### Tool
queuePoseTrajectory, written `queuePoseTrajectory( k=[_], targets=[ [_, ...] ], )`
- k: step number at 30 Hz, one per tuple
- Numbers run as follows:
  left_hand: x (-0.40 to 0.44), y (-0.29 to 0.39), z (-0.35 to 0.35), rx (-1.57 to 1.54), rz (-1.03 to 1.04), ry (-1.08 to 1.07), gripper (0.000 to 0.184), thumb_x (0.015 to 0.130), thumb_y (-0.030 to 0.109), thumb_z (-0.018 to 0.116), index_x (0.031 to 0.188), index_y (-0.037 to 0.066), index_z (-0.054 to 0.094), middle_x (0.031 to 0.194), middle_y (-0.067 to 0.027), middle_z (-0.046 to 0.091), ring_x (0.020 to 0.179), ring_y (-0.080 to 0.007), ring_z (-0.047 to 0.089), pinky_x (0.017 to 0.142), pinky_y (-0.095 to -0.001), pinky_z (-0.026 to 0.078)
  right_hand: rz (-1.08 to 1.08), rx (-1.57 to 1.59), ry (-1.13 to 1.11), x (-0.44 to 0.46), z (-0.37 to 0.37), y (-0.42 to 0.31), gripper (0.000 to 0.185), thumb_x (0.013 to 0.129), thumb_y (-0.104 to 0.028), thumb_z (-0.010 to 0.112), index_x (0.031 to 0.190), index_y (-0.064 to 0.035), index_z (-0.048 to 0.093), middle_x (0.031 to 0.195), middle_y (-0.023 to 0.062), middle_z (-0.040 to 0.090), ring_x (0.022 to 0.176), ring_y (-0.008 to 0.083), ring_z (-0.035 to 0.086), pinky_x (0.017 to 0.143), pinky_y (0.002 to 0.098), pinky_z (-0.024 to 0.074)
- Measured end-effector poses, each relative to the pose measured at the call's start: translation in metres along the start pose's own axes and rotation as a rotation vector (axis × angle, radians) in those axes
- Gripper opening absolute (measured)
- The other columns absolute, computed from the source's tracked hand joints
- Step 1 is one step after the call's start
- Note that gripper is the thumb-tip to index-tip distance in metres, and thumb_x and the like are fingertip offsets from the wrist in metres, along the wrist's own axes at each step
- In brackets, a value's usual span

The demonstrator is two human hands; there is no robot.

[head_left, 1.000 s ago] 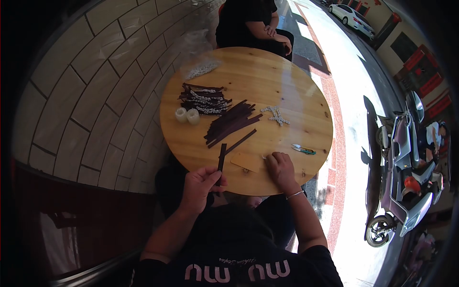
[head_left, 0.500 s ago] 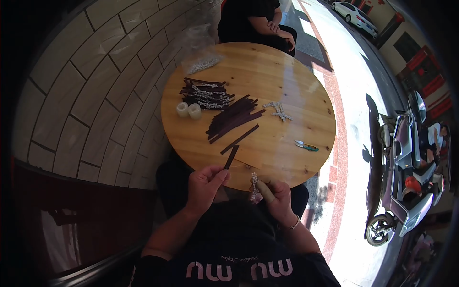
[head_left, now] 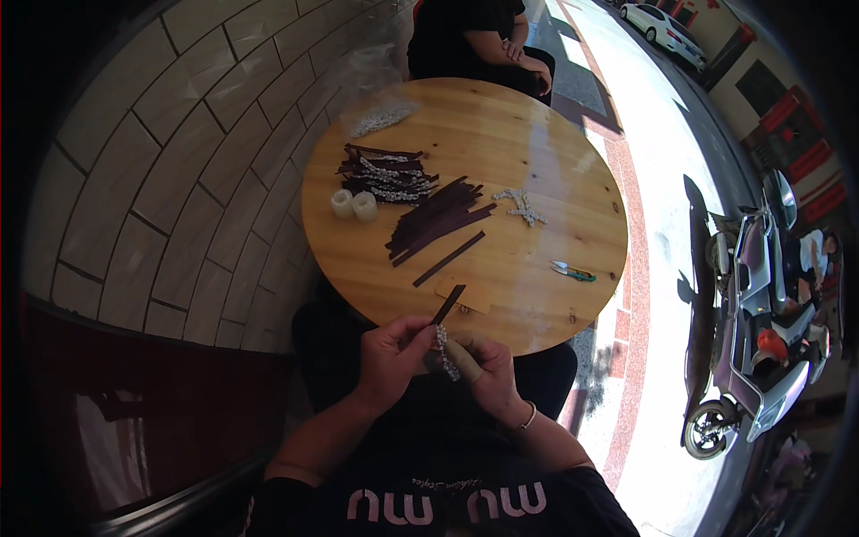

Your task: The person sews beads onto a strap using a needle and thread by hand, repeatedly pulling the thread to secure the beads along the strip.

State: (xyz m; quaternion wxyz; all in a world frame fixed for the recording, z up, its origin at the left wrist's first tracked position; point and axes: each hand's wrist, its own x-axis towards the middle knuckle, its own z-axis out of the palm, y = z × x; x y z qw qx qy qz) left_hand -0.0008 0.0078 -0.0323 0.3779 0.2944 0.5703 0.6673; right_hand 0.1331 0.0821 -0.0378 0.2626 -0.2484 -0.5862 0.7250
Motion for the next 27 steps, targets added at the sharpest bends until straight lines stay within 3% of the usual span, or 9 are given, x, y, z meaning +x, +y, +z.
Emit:
queuePoseTrajectory(
  k=[10,12,16,21,22,24,27],
  targets=[
    [-0.006,0.001,0.0,-0.072,-0.089,-0.117,0.017,0.088,0.005,0.053,0.098,-0.005,0.061,0.076,-0.004,0.063,0.063,-0.0053,0.056,0.057,-0.0193,0.047,0.091,0.081,0.023,0.001,0.01,-0.001,0.014,0.091,-0.014,0.052,0.089,-0.0002,0.057,0.072,0.0041,0.063,0.063,0.0085,0.06,0.058,0.0191,0.0463],
    [-0.009,0.0,0.001,-0.018,-0.07,-0.1,0.017,0.089,0.005,0.052,0.098,-0.006,0.061,0.076,-0.005,0.063,0.062,-0.0062,0.055,0.056,-0.02,0.047,0.116,0.107,0.032,0.002,0.008,0.005,0.016,0.091,-0.014,0.052,0.098,0.0008,0.055,0.074,0.0054,0.063,0.068,0.0088,0.061,0.059,0.0203,0.048],
    [-0.01,0.001,0.0,-0.025,-0.095,-0.123,0.018,0.089,0.005,0.052,0.099,-0.006,0.061,0.077,-0.005,0.063,0.062,-0.0066,0.056,0.057,-0.0202,0.047,0.076,0.003,0.031,0.001,0.007,0.011,0.017,0.09,-0.013,0.054,0.099,0.0014,0.055,0.076,0.0058,0.064,0.067,0.0098,0.061,0.059,0.0222,0.0485],
    [-0.003,0.007,-0.006,-0.084,-0.132,-0.126,0.019,0.09,0.007,0.049,0.102,-0.005,0.059,0.083,-0.0064,0.063,0.065,-0.0079,0.058,0.059,-0.0213,0.05,-0.209,-0.534,0.016,-0.004,0.0,-0.017,0.015,0.085,-0.009,0.059,0.096,0.0015,0.061,0.081,0.0113,0.064,0.071,0.0178,0.063,0.06,0.0267,0.0491],
    [-0.003,0.007,-0.008,-0.15,-0.17,-0.14,0.02,0.091,0.008,0.048,0.102,-0.005,0.058,0.082,-0.0066,0.062,0.065,-0.0087,0.058,0.058,-0.0211,0.05,-0.21,-0.533,0.014,-0.002,-0.003,-0.018,0.015,0.085,-0.009,0.059,0.096,0.0015,0.061,0.081,0.0113,0.064,0.071,0.0178,0.063,0.06,0.0267,0.0491],
    [-0.003,0.007,-0.012,-0.213,-0.214,-0.161,0.02,0.092,0.01,0.047,0.102,-0.004,0.057,0.082,-0.0068,0.062,0.065,-0.0095,0.059,0.057,-0.0209,0.051,-0.39,-0.554,0.212,0.001,-0.007,-0.019,0.016,0.081,-0.006,0.061,0.096,0.0006,0.062,0.087,0.0149,0.062,0.075,0.0242,0.064,0.065,0.0292,0.0501],
    [-0.002,0.01,-0.012,-0.292,-0.331,-0.256,0.02,0.091,0.011,0.048,0.102,-0.003,0.058,0.078,-0.0063,0.061,0.066,-0.0095,0.058,0.052,-0.0183,0.049,-0.492,-0.698,0.148,0.007,-0.015,-0.022,0.021,0.079,-0.005,0.062,0.099,-0.0007,0.062,0.094,0.0156,0.061,0.08,0.0277,0.063,0.07,0.0319,0.0501]
  ],
)
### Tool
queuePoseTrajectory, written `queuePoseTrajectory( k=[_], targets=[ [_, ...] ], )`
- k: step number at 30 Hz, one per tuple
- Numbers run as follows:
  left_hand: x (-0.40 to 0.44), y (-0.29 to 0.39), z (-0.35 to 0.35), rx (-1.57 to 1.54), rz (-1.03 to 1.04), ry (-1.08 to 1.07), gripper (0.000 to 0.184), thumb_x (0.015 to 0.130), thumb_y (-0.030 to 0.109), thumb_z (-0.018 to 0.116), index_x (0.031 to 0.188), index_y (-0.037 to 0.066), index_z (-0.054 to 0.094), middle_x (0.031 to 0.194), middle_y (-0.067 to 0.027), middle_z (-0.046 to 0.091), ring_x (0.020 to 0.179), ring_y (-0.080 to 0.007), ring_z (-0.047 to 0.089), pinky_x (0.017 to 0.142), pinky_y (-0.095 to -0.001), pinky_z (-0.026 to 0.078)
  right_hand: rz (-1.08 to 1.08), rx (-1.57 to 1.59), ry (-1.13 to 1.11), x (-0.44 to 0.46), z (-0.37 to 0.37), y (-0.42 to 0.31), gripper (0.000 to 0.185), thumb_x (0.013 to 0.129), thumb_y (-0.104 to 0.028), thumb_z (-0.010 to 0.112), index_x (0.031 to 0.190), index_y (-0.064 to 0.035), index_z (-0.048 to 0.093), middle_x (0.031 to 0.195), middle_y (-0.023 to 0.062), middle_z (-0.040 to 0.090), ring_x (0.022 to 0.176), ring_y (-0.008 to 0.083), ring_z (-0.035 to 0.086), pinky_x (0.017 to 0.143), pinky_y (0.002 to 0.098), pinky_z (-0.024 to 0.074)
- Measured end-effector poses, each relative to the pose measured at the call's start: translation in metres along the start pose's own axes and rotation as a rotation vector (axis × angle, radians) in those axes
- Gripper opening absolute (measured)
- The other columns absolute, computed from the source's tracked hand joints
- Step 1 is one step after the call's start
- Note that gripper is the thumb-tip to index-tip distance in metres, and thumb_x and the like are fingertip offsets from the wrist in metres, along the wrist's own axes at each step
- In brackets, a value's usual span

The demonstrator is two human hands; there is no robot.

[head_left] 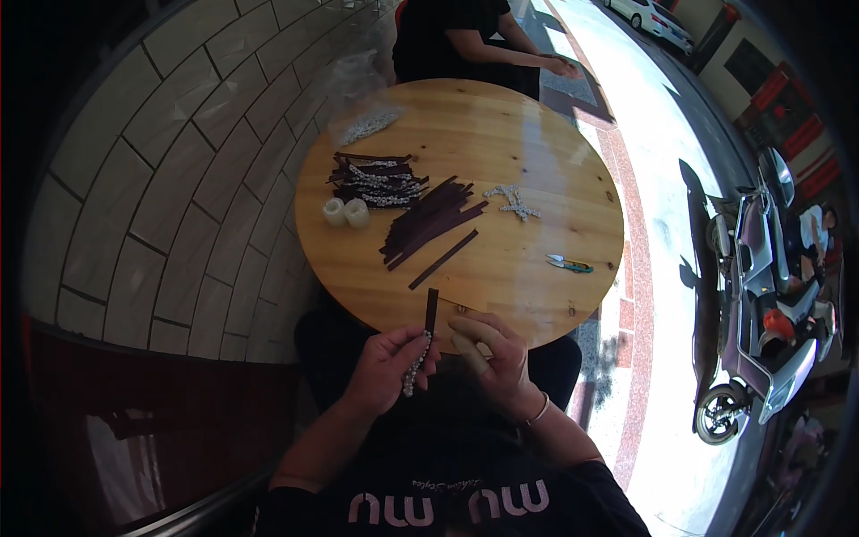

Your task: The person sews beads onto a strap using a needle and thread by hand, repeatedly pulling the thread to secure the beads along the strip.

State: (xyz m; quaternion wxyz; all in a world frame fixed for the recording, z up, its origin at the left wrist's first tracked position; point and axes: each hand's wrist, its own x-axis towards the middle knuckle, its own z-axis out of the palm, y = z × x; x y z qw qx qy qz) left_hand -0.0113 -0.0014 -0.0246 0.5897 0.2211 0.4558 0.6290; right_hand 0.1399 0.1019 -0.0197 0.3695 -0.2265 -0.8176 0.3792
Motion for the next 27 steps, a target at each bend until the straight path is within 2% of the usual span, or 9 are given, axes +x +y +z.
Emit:
queuePoseTrajectory(
  k=[5,13,18,25,27],
  targets=[
    [0.0,0.003,0.0,-0.077,-0.044,-0.109,0.018,0.09,0.01,0.05,0.101,-0.003,0.057,0.076,-0.0082,0.061,0.06,-0.0084,0.056,0.044,-0.0169,0.041,-0.004,0.083,-0.093,0.0,-0.002,0.003,0.023,0.078,-0.004,0.062,0.1,-0.0018,0.061,0.095,0.0151,0.06,0.083,0.0293,0.062,0.07,0.0327,0.0499],
    [-0.001,0.004,0.004,-0.093,-0.087,-0.137,0.015,0.09,0.01,0.05,0.095,-0.002,0.057,0.072,-0.0088,0.061,0.055,-0.0087,0.055,0.042,-0.0167,0.039,-0.02,0.121,-0.156,0.003,-0.005,-0.001,0.014,0.079,-0.002,0.06,0.092,0.0011,0.058,0.087,0.0143,0.058,0.076,0.0298,0.06,0.066,0.0339,0.0489],
    [-0.002,0.003,0.006,-0.025,-0.095,-0.111,0.013,0.089,0.01,0.053,0.093,-0.001,0.058,0.073,-0.0086,0.061,0.054,-0.0075,0.053,0.041,-0.0162,0.037,-0.104,0.064,-0.1,-0.001,-0.003,-0.001,0.01,0.078,0.001,0.058,0.088,0.0018,0.054,0.081,0.0141,0.055,0.071,0.0311,0.058,0.061,0.035,0.0473],
    [0.001,-0.007,0.0,-0.023,-0.17,-0.113,0.011,0.087,0.009,0.055,0.09,-0.001,0.057,0.07,-0.0079,0.061,0.049,-0.0065,0.05,0.039,-0.0163,0.035,-0.205,-0.041,-0.072,-0.004,-0.001,0.004,0.014,0.076,0.002,0.06,0.089,0.001,0.055,0.081,0.0133,0.055,0.068,0.0301,0.059,0.058,0.0352,0.0484],
    [0.001,-0.008,-0.001,-0.046,-0.16,-0.09,0.011,0.087,0.009,0.055,0.089,-0.001,0.058,0.069,-0.0078,0.061,0.049,-0.0065,0.051,0.04,-0.0162,0.035,-0.248,-0.173,-0.185,0.0,-0.01,0.005,0.023,0.074,-0.001,0.063,0.095,0.0006,0.056,0.085,0.0134,0.056,0.068,0.0291,0.06,0.058,0.035,0.0501]
  ],
)
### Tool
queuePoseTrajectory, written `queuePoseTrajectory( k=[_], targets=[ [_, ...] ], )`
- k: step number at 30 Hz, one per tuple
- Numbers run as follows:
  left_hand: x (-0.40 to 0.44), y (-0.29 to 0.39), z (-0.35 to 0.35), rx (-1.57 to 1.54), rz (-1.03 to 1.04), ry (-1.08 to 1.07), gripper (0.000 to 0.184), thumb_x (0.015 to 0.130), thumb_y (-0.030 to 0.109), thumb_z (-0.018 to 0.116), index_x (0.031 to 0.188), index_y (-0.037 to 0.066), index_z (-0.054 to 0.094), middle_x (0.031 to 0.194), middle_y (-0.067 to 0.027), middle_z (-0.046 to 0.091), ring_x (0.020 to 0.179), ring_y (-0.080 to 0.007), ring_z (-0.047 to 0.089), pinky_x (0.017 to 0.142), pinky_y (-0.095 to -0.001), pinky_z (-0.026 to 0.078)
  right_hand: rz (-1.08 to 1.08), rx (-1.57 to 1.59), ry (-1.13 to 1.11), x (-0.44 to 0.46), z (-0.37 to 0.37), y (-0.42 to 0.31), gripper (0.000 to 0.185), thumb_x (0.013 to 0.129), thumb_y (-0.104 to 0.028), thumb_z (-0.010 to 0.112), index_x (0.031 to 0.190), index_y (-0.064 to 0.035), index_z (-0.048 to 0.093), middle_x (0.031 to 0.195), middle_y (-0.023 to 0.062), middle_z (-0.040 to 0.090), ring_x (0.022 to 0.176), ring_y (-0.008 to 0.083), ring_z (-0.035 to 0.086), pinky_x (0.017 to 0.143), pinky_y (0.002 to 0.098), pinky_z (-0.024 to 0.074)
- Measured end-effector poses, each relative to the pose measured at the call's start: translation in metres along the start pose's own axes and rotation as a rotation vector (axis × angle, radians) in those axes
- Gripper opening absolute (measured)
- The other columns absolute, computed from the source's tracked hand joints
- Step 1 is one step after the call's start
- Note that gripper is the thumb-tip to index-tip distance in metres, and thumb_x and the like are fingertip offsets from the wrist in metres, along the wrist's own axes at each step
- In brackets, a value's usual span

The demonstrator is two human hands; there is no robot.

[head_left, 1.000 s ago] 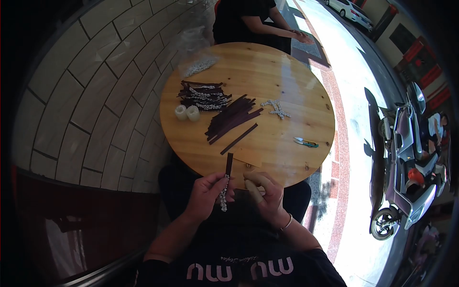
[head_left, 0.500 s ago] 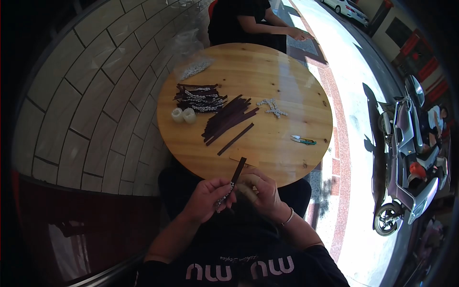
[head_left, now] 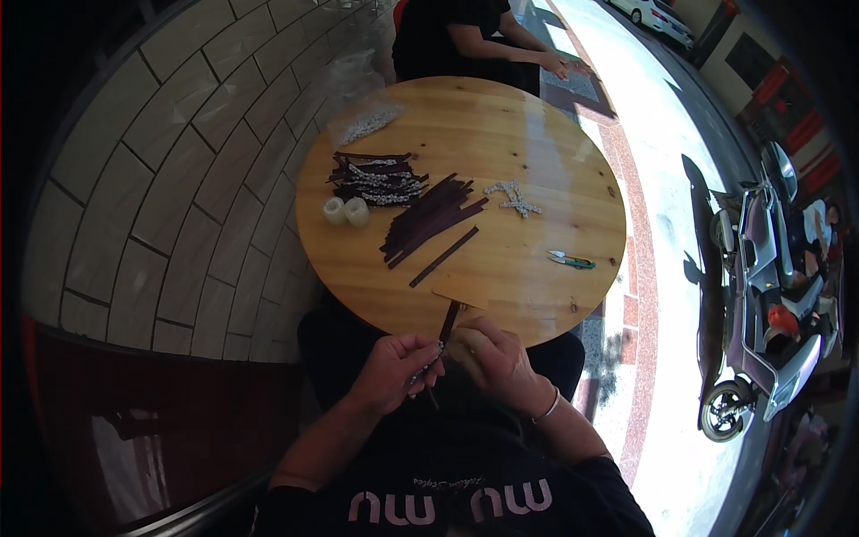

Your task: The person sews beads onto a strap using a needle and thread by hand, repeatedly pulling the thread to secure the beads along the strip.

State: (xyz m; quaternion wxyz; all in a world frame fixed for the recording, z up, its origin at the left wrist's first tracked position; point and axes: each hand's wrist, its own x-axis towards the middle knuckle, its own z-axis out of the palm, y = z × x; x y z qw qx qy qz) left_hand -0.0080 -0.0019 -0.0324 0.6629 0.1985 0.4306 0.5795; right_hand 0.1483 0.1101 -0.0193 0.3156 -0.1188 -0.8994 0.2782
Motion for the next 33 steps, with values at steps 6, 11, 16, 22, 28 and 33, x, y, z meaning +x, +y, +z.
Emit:
queuePoseTrajectory(
  k=[6,11,16,22,28,33],
  targets=[
    [-0.001,0.003,0.005,0.122,0.144,0.169,0.012,0.087,0.009,0.056,0.09,-0.002,0.058,0.07,-0.0079,0.061,0.052,-0.0064,0.053,0.04,-0.0163,0.036,0.08,0.022,0.066,-0.001,-0.021,-0.012,0.029,0.073,-0.007,0.067,0.101,-0.0013,0.061,0.09,0.0118,0.058,0.07,0.0266,0.063,0.059,0.0316,0.0516],
    [-0.007,0.004,0.021,0.282,0.217,0.148,0.011,0.086,0.008,0.057,0.092,-0.001,0.059,0.072,-0.006,0.062,0.057,-0.0049,0.055,0.045,-0.0159,0.039,0.024,0.038,0.061,0.003,-0.003,-0.012,0.028,0.071,-0.008,0.069,0.097,-0.0017,0.061,0.089,0.0104,0.059,0.068,0.0253,0.062,0.058,0.0307,0.0509],
    [-0.008,-0.005,0.017,0.426,0.301,0.109,0.012,0.086,0.008,0.057,0.091,-0.002,0.06,0.072,-0.0053,0.062,0.056,-0.0052,0.054,0.05,-0.0172,0.042,-0.18,-0.103,0.193,0.001,0.007,-0.017,0.024,0.063,-0.005,0.069,0.085,0.002,0.061,0.079,0.009,0.056,0.058,0.0194,0.058,0.048,0.0295,0.0467],
    [0.005,-0.017,0.001,0.502,0.194,0.235,0.014,0.087,0.009,0.057,0.094,-0.004,0.059,0.072,-0.0052,0.062,0.055,-0.0041,0.053,0.048,-0.0172,0.041,-0.329,0.193,0.238,0.006,-0.039,-0.058,0.016,0.071,0.001,0.062,0.085,0.0015,0.055,0.078,0.0116,0.058,0.056,0.0187,0.058,0.045,0.0277,0.0458],
    [-0.001,-0.009,-0.03,0.606,0.361,0.418,0.014,0.086,0.008,0.057,0.093,-0.004,0.06,0.07,-0.0053,0.062,0.056,-0.0046,0.054,0.048,-0.0175,0.041,0.105,0.875,0.848,-0.008,-0.111,-0.068,0.011,0.095,-0.005,0.029,0.089,-0.0017,0.038,0.053,0.0059,0.044,0.029,0.013,0.04,0.033,0.023,0.0437],
    [0.002,-0.009,-0.054,0.667,0.431,0.481,0.014,0.086,0.007,0.057,0.093,-0.004,0.061,0.07,-0.0054,0.062,0.057,-0.0058,0.055,0.051,-0.0181,0.043,-0.557,0.856,1.167,-0.059,-0.235,-0.054,0.019,0.087,-0.001,0.043,0.103,0.01,0.042,0.067,0.0052,0.031,0.056,0.0141,0.038,0.055,0.0261,0.039]
  ],
)
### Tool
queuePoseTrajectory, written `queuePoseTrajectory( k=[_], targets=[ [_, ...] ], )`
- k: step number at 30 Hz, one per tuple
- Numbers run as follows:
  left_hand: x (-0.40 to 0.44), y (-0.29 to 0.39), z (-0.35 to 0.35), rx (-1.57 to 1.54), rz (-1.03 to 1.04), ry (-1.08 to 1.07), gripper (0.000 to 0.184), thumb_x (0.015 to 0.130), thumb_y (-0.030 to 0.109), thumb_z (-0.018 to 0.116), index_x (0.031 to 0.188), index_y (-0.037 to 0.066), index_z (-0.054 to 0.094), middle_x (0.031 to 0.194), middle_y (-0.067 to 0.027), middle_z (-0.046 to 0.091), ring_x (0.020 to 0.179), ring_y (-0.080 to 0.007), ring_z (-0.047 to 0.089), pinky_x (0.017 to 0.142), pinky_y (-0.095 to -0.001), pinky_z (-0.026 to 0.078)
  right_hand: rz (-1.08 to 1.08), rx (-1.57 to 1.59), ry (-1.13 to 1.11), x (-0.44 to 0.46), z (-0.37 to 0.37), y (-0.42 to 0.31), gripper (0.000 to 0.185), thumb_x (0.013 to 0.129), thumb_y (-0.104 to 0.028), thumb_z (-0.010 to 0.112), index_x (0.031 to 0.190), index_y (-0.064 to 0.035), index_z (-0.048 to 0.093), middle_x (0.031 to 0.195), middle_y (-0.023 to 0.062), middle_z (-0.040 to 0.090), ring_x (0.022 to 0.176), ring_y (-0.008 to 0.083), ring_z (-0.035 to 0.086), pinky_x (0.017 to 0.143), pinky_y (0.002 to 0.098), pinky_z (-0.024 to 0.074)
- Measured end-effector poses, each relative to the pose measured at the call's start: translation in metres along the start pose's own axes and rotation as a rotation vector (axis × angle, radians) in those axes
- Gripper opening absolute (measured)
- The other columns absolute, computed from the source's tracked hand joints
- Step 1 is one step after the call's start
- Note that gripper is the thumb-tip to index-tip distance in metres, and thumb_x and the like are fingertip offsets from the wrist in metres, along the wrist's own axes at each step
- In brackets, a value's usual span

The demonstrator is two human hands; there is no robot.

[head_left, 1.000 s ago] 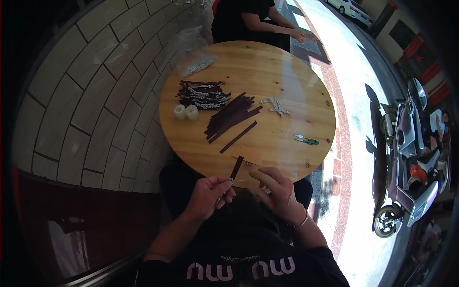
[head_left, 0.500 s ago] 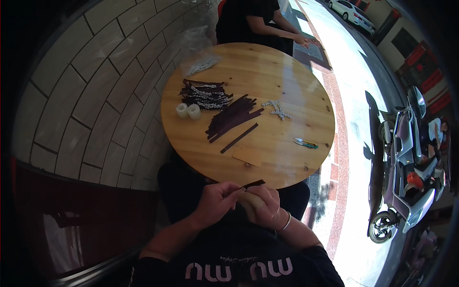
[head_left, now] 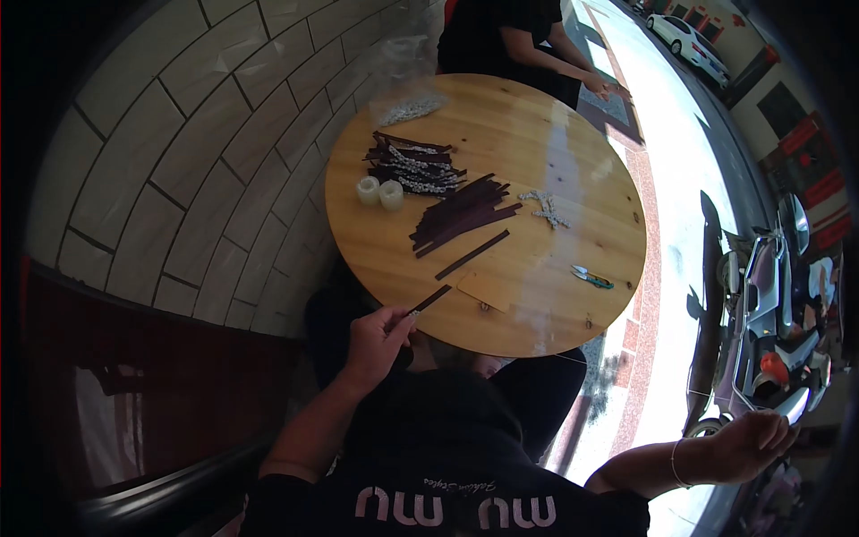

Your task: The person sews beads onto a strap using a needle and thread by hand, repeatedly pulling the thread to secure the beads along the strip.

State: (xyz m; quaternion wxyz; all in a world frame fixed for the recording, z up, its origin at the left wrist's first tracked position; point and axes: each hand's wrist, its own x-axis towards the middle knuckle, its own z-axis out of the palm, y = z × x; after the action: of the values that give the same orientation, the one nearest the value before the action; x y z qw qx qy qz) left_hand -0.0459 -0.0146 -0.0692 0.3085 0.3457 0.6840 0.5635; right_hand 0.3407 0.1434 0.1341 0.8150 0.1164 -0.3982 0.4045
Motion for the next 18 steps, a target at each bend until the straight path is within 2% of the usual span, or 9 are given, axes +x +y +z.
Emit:
queuePoseTrajectory(
  k=[1,4,6,9,12,14,15,17,18],
  targets=[
    [0.002,-0.006,-0.002,0.062,0.009,0.026,0.014,0.085,0.007,0.057,0.093,-0.004,0.061,0.07,-0.0056,0.062,0.057,-0.0059,0.055,0.051,-0.0185,0.044,-0.194,-0.198,0.035,0.016,-0.009,-0.01,0.015,0.085,0.002,0.046,0.097,0.0087,0.043,0.065,0.0052,0.031,0.056,0.0156,0.039,0.06,0.028,0.0407],
    [0.004,-0.012,-0.002,0.124,0.018,0.027,0.014,0.085,0.006,0.057,0.093,-0.005,0.062,0.07,-0.006,0.062,0.058,-0.006,0.055,0.05,-0.0185,0.044,-0.309,-0.382,0.129,0.044,-0.033,-0.037,0.01,0.082,0.005,0.049,0.09,0.0078,0.045,0.063,0.0053,0.032,0.056,0.0171,0.04,0.07,0.0304,0.0426],
    [0.003,-0.011,-0.001,0.124,0.015,-0.003,0.015,0.084,0.006,0.057,0.093,-0.006,0.062,0.07,-0.0062,0.062,0.058,-0.0059,0.056,0.049,-0.0181,0.043,-0.283,-0.373,0.06,0.039,-0.034,-0.03,0.011,0.079,0.007,0.05,0.09,0.0097,0.048,0.063,0.0066,0.037,0.059,0.0185,0.045,0.077,0.0342,0.0431],
    [0.004,-0.005,0.002,-0.009,-0.167,-0.081,0.015,0.084,0.006,0.059,0.093,-0.006,0.062,0.071,-0.0066,0.063,0.059,-0.0065,0.057,0.047,-0.0175,0.042,-0.362,-0.487,0.183,0.023,-0.014,-0.014,0.015,0.079,0.006,0.051,0.093,0.0107,0.053,0.065,0.0079,0.044,0.064,0.0194,0.051,0.081,0.0347,0.0438],
    [0.003,-0.004,0.006,-0.152,-0.183,-0.131,0.016,0.083,0.006,0.06,0.094,-0.006,0.062,0.072,-0.007,0.063,0.06,-0.0072,0.058,0.045,-0.0169,0.042,-0.285,-0.65,0.125,0.001,-0.015,-0.005,0.018,0.083,0.003,0.052,0.099,0.0092,0.056,0.072,0.0102,0.054,0.07,0.0183,0.056,0.083,0.0336,0.0443],
    [0.001,0.003,0.008,-0.172,-0.172,-0.127,0.016,0.083,0.006,0.061,0.094,-0.006,0.062,0.073,-0.0074,0.063,0.062,-0.0082,0.06,0.046,-0.0172,0.043,-0.335,-1.161,0.05,-0.019,-0.01,0.01,0.019,0.087,-0.003,0.05,0.101,0.0084,0.057,0.083,0.0131,0.059,0.076,0.0197,0.057,0.081,0.0311,0.0444],
    [0.0,0.007,0.009,-0.169,-0.171,-0.131,0.016,0.083,0.006,0.061,0.094,-0.006,0.062,0.073,-0.0074,0.063,0.062,-0.0082,0.06,0.046,-0.0172,0.043,-0.363,-1.232,-0.016,-0.03,0.0,0.021,0.019,0.089,-0.002,0.048,0.102,0.0075,0.058,0.084,0.0125,0.06,0.079,0.0184,0.058,0.078,0.0304,0.0451],
    [-0.003,0.014,0.013,-0.177,-0.138,-0.114,0.016,0.083,0.006,0.061,0.094,-0.006,0.062,0.074,-0.0074,0.063,0.064,-0.0085,0.06,0.047,-0.0169,0.043,-0.288,-1.321,-0.117,-0.053,0.004,0.031,0.02,0.089,-0.001,0.047,0.105,0.007,0.056,0.079,0.012,0.059,0.074,0.0185,0.057,0.074,0.0298,0.0454],
    [-0.004,0.017,0.014,-0.175,-0.138,-0.12,0.016,0.083,0.006,0.061,0.094,-0.006,0.062,0.074,-0.0074,0.063,0.064,-0.0085,0.06,0.047,-0.0169,0.043,-0.038,-1.019,-0.264,-0.066,0.013,0.039,0.021,0.09,-0.001,0.044,0.106,0.0068,0.055,0.074,0.0116,0.058,0.066,0.0166,0.054,0.068,0.0278,0.0446]
  ],
)
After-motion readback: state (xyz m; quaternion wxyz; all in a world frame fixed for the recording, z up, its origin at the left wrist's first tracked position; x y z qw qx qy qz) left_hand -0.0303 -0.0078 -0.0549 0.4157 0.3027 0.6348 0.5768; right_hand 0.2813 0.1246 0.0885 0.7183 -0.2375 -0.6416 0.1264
